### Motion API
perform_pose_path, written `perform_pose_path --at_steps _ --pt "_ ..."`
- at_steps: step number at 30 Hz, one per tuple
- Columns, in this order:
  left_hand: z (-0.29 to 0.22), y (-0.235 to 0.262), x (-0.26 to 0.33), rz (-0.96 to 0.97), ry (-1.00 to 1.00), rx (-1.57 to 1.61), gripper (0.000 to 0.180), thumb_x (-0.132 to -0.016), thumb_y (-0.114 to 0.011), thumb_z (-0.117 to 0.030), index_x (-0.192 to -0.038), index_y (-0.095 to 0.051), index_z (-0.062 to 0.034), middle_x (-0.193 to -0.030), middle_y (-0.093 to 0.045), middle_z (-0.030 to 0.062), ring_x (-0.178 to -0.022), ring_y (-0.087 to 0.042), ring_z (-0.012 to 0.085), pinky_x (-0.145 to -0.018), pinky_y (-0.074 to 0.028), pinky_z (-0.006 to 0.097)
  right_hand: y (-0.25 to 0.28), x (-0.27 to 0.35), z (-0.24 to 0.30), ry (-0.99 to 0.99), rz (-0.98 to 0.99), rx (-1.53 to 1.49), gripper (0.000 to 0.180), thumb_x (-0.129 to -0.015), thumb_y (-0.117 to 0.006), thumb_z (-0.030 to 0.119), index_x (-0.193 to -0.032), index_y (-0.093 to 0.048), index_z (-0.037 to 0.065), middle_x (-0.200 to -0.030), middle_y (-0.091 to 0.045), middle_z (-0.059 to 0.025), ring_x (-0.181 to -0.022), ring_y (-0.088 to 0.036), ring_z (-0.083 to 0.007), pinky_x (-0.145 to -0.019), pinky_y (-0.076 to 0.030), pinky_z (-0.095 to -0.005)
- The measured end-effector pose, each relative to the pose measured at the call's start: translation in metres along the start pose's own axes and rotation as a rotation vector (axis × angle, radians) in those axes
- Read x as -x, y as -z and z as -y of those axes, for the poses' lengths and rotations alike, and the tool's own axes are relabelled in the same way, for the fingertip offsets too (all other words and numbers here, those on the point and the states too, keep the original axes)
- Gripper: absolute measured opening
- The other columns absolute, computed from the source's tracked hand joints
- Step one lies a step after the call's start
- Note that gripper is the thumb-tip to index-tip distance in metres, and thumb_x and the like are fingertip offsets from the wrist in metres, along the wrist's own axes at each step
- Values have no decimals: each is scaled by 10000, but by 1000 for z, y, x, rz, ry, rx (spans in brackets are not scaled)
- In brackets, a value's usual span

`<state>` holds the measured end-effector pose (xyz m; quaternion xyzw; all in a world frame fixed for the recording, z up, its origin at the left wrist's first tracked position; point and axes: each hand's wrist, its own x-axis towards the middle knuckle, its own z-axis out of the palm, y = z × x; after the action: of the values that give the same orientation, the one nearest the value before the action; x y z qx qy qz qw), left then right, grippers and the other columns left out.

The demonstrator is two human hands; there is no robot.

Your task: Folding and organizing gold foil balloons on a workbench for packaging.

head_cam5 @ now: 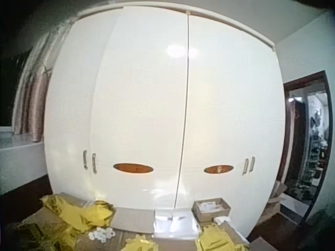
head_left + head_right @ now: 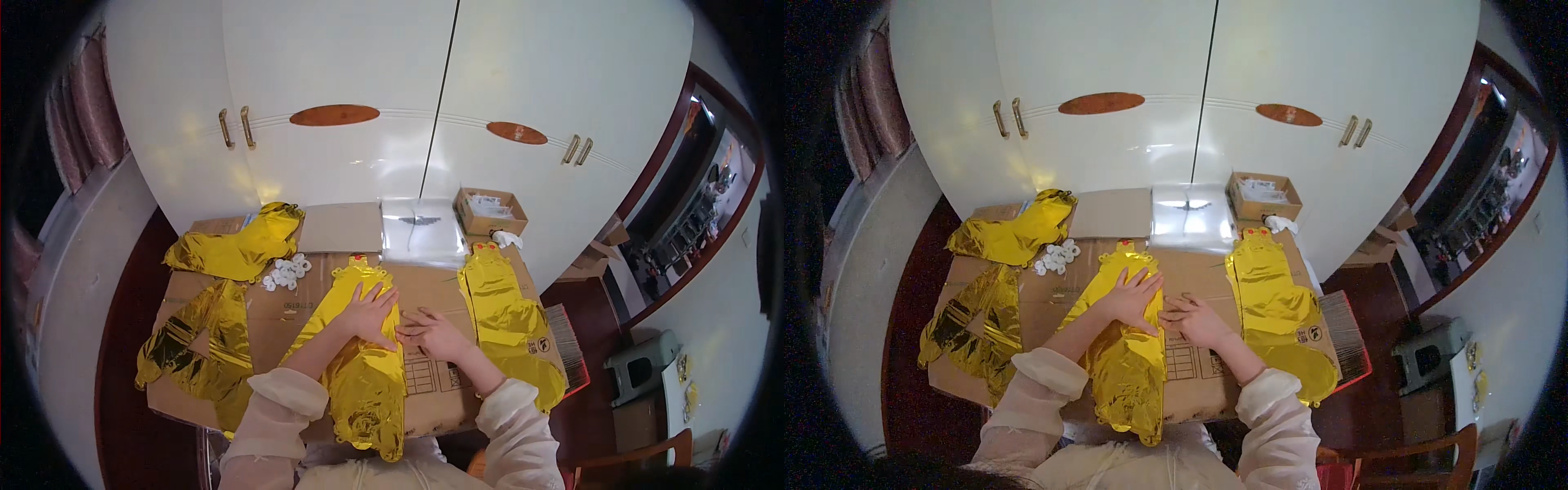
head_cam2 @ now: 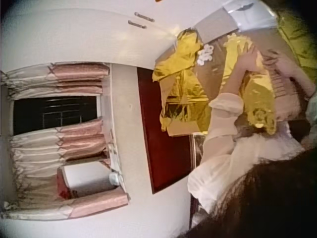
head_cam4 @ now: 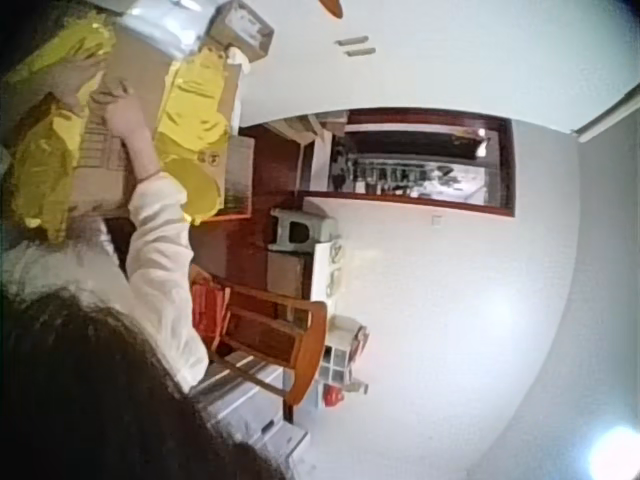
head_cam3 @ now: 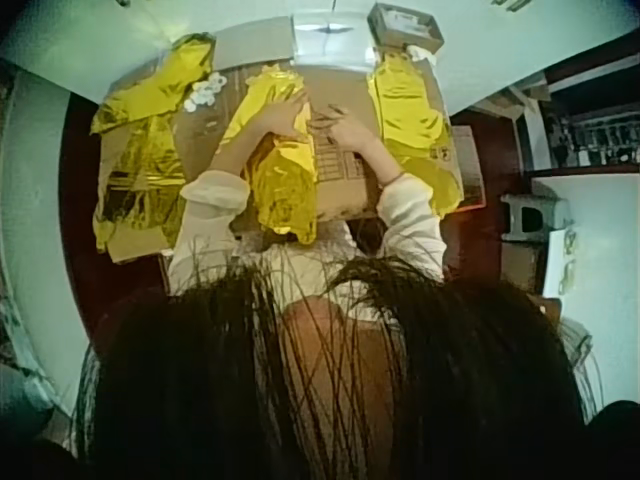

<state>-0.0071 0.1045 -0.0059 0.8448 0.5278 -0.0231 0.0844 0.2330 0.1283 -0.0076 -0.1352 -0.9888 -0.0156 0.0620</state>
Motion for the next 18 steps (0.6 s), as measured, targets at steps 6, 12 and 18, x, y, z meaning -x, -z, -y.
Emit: perform_pose_path --at_steps 6,12,18 --pt "1 -3 0 -15 4 9 1332 -571 -622 -849 -1510 -179 -14 -1585 -191 127 -1465 -137 357 -1127 -71 647 16 13 18 96 54 -5 461 -800 -608 173 -1253 -636 254 -1335 -579 95 -1341 -414 -169 -1148 -268 -464" --pt "3 -3 -2 5 -1 -14 1345 -564 -610 -863 -1512 -171 -15 -1588 -181 127 -1467 -128 353 -1129 -75 646 13 25 31 144 48 16 472 -786 -619 188 -1255 -638 241 -1339 -574 98 -1332 -423 -161 -1144 -277 -467" --pt "2 0 -1 30 0 -21 1342 -575 -618 -849 -1516 -149 -14 -1595 -141 134 -1467 -111 363 -1127 -73 649 14 40 48 169 -3 -1 355 -836 -558 203 -1162 -688 257 -1273 -618 94 -1287 -469 -159 -1142 -278 -463"
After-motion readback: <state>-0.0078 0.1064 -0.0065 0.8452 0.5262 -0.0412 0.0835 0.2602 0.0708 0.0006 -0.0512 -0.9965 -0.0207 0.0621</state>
